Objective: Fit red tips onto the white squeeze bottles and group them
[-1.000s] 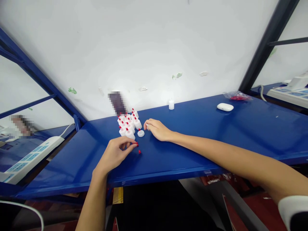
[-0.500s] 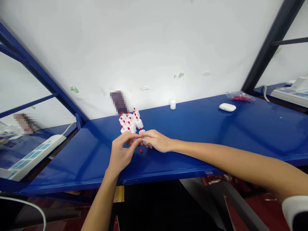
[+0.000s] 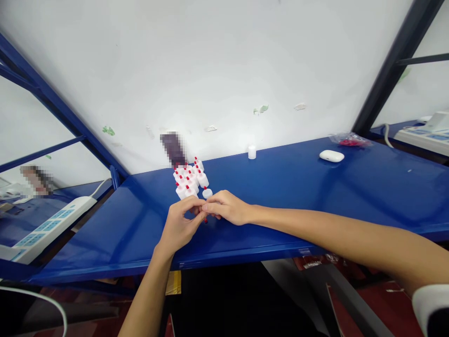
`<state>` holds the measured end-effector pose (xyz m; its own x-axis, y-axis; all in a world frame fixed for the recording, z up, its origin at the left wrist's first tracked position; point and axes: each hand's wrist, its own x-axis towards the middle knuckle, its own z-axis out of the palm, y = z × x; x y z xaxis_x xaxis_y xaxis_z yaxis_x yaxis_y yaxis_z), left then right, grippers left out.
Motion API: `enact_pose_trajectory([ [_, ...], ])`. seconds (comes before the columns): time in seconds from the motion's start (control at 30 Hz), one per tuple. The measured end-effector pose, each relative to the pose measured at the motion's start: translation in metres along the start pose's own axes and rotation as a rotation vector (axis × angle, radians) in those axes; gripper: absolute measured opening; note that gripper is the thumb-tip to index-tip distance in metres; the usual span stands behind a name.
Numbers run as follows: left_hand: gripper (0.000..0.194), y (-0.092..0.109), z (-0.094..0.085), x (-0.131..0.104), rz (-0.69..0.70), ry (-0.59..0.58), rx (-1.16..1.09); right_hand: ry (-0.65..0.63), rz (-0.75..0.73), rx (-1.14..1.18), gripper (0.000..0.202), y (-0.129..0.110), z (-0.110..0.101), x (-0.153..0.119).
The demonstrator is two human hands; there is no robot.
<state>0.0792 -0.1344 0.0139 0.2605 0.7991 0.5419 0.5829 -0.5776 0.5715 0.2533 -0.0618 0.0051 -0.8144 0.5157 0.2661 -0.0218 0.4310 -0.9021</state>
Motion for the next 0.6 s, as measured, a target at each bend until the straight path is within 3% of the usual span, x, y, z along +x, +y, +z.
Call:
enact_pose_trajectory([
  [0.17, 0.004, -0.003, 0.002, -0.002, 0.030, -0.072, 0.027, 0.048, -0.061, -0.176, 0.029, 0.000, 0.002, -0.002],
  [0.3, 0.008, -0.002, 0.001, -0.001, 0.011, -0.083, 0.027, 0.065, -0.101, -0.174, 0.027, 0.002, 0.001, -0.002],
  [0.6, 0.013, -0.002, -0.003, -0.002, -0.145, 0.090, -0.035, 0.029, -0.084, -0.533, 0.038, -0.002, -0.011, 0.000],
])
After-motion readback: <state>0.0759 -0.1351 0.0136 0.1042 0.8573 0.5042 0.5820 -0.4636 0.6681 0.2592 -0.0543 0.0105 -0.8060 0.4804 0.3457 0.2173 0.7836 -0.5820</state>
